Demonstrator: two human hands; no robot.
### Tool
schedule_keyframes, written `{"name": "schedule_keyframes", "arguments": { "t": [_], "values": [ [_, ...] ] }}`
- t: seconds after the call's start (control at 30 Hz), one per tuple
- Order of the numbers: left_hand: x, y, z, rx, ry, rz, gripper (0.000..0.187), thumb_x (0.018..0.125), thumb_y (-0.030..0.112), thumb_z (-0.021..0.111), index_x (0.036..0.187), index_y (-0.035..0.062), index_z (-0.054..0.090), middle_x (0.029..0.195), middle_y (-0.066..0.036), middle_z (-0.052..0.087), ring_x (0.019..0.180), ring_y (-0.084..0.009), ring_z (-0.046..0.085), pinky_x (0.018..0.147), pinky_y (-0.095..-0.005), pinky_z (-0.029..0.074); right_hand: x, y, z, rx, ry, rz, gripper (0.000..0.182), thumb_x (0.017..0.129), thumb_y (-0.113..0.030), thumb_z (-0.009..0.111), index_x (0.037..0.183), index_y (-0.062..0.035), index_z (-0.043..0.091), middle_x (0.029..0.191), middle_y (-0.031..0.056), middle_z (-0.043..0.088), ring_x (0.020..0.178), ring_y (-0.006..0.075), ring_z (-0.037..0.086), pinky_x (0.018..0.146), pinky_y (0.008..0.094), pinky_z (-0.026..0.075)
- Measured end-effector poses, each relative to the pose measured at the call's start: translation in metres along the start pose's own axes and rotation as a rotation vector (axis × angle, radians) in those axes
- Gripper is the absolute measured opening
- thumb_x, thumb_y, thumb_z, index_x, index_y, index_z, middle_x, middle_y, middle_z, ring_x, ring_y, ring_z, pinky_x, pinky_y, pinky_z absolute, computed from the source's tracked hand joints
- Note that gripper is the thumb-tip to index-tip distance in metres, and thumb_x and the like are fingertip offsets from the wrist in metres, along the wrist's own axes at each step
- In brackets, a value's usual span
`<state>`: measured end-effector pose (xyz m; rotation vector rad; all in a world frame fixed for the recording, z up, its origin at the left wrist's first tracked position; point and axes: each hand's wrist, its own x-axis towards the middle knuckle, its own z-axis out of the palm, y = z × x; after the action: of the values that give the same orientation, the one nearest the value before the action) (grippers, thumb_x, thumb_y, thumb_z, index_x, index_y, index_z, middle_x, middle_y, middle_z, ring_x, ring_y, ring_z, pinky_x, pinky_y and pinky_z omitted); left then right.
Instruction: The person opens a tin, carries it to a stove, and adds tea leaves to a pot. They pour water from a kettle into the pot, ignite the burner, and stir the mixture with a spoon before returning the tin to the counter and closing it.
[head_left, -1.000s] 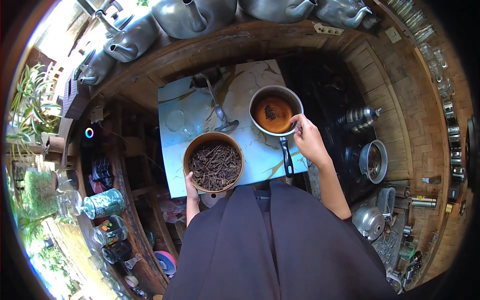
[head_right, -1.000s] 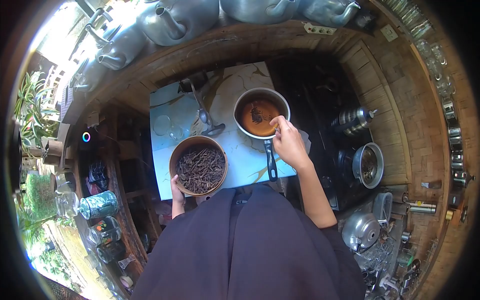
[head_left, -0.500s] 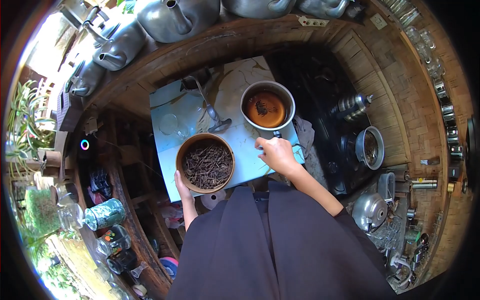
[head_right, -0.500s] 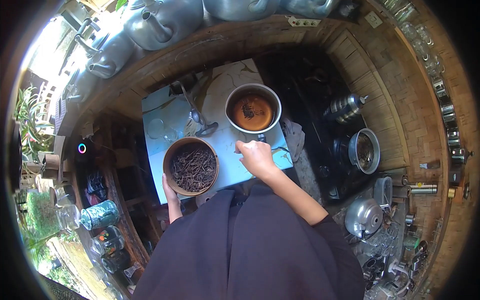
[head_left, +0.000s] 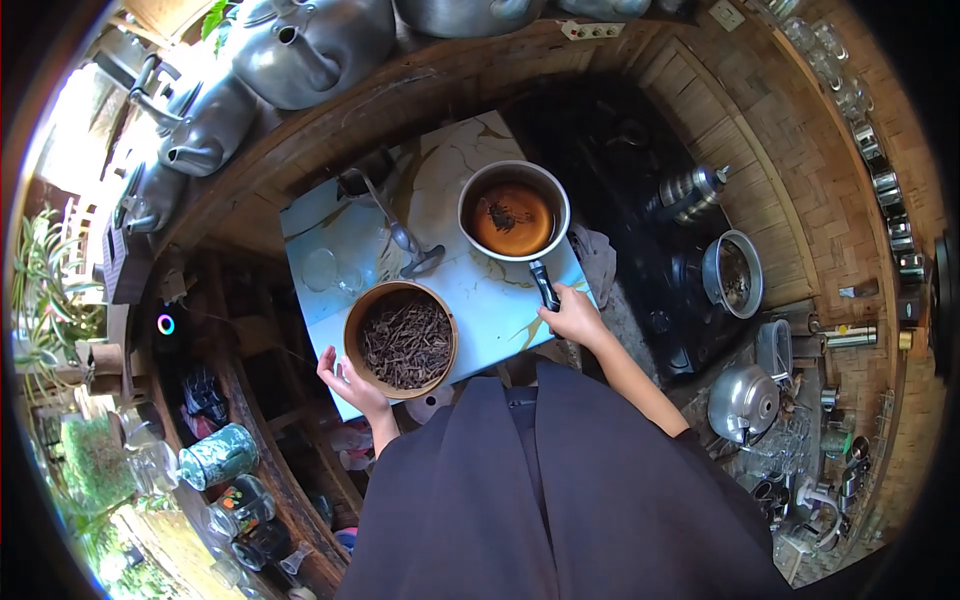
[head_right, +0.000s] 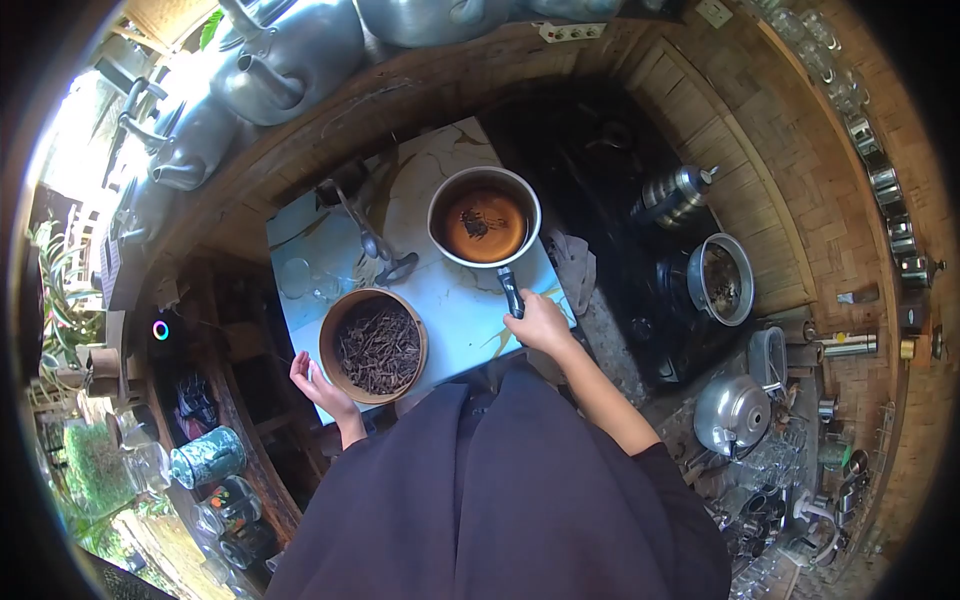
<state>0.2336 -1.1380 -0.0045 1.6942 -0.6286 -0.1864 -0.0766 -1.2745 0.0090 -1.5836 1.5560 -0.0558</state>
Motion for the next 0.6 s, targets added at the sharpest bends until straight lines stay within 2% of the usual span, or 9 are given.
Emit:
{"name": "schedule_keyframes", "arguments": {
  "t": [0.17, 0.23, 0.27, 0.3, 0.37, 0.43, 0.5, 0.57, 0.6],
  "values": [
    [-0.006, 0.033, 0.021, -0.075, -0.056, 0.067, 0.027, 0.092, 0.016, 0.041, 0.112, -0.0015, 0.047, 0.112, -0.011, 0.048, 0.108, -0.0213, 0.044, 0.095, -0.0364, 0.032, -0.009, -0.003, 0.005, -0.007, 0.225, 0.001, 0.045, 0.075, -0.041, 0.066, 0.095, -0.0025, 0.055, 0.083, 0.0206, 0.064, 0.081, 0.0393, 0.063, 0.071, 0.0451, 0.048],
    [-0.006, 0.031, 0.025, -0.143, -0.098, 0.082, 0.028, 0.088, 0.007, 0.046, 0.115, -0.0005, 0.045, 0.115, -0.01, 0.046, 0.107, -0.0194, 0.045, 0.096, -0.033, 0.034, -0.02, -0.013, -0.007, -0.096, 0.512, -0.081, 0.046, 0.076, -0.044, 0.066, 0.097, -0.0046, 0.053, 0.089, 0.019, 0.061, 0.082, 0.0389, 0.062, 0.07, 0.0457, 0.047],
    [-0.008, 0.034, 0.029, -0.152, -0.128, 0.093, 0.028, 0.088, 0.006, 0.046, 0.115, -0.0005, 0.045, 0.115, -0.01, 0.046, 0.106, -0.0198, 0.045, 0.096, -0.0333, 0.033, -0.024, -0.017, -0.013, -0.126, 0.684, -0.205, 0.032, 0.085, -0.035, 0.059, 0.095, -0.0053, 0.057, 0.092, 0.0148, 0.055, 0.079, 0.0325, 0.06, 0.066, 0.0417, 0.046],
    [-0.01, 0.036, 0.034, -0.162, -0.156, 0.104, 0.029, 0.087, 0.005, 0.046, 0.115, -0.0005, 0.045, 0.116, -0.01, 0.046, 0.105, -0.0202, 0.046, 0.097, -0.0337, 0.033, -0.025, -0.021, -0.024, -0.123, 0.683, -0.207, 0.032, 0.085, -0.035, 0.059, 0.095, -0.0053, 0.057, 0.092, 0.0148, 0.055, 0.079, 0.0325, 0.06, 0.066, 0.0417, 0.046],
    [-0.013, 0.039, 0.039, -0.144, -0.157, 0.106, 0.029, 0.086, 0.006, 0.046, 0.115, -0.0005, 0.045, 0.115, -0.01, 0.047, 0.105, -0.0198, 0.046, 0.096, -0.0331, 0.034, -0.025, -0.033, -0.055, 0.091, 0.738, -0.463, 0.022, 0.092, -0.022, 0.048, 0.089, -0.0027, 0.058, 0.091, 0.0144, 0.051, 0.08, 0.0286, 0.056, 0.071, 0.0364, 0.045],
    [-0.015, 0.039, 0.042, -0.09, -0.199, 0.129, 0.027, 0.088, 0.005, 0.045, 0.115, -0.0005, 0.046, 0.113, -0.01, 0.049, 0.109, -0.02, 0.046, 0.099, -0.0332, 0.033, -0.026, -0.056, -0.087, 0.113, 0.903, -0.71, 0.019, 0.093, -0.009, 0.043, 0.086, -0.0018, 0.059, 0.085, 0.0126, 0.046, 0.072, 0.027, 0.052, 0.066, 0.0368, 0.043],
    [-0.016, 0.042, 0.044, -0.109, -0.194, 0.123, 0.028, 0.087, 0.003, 0.045, 0.116, -0.0003, 0.045, 0.113, -0.01, 0.049, 0.109, -0.0198, 0.046, 0.098, -0.0325, 0.034, -0.016, -0.069, -0.115, -0.077, 1.091, -0.845, 0.021, 0.094, -0.01, 0.043, 0.091, -0.0013, 0.062, 0.081, 0.0121, 0.049, 0.066, 0.0224, 0.051, 0.062, 0.0323, 0.042],
    [-0.015, 0.043, 0.046, -0.174, -0.182, 0.097, 0.028, 0.088, 0.003, 0.045, 0.116, -0.0001, 0.045, 0.112, -0.01, 0.049, 0.109, -0.0191, 0.047, 0.098, -0.0319, 0.034, 0.004, -0.072, -0.132, 0.236, 0.698, -0.538, 0.021, 0.094, -0.012, 0.045, 0.093, -0.0007, 0.063, 0.068, 0.0095, 0.054, 0.056, 0.0187, 0.051, 0.056, 0.0307, 0.042],
    [-0.015, 0.043, 0.046, -0.173, -0.172, 0.096, 0.028, 0.088, 0.003, 0.045, 0.116, -0.0001, 0.045, 0.112, -0.01, 0.049, 0.109, -0.0191, 0.047, 0.098, -0.0319, 0.034, 0.019, -0.068, -0.13, 0.245, 0.676, -0.553, 0.021, 0.094, -0.012, 0.046, 0.092, -0.0006, 0.063, 0.063, 0.0089, 0.056, 0.053, 0.0175, 0.051, 0.054, 0.0304, 0.041]
  ]
}}
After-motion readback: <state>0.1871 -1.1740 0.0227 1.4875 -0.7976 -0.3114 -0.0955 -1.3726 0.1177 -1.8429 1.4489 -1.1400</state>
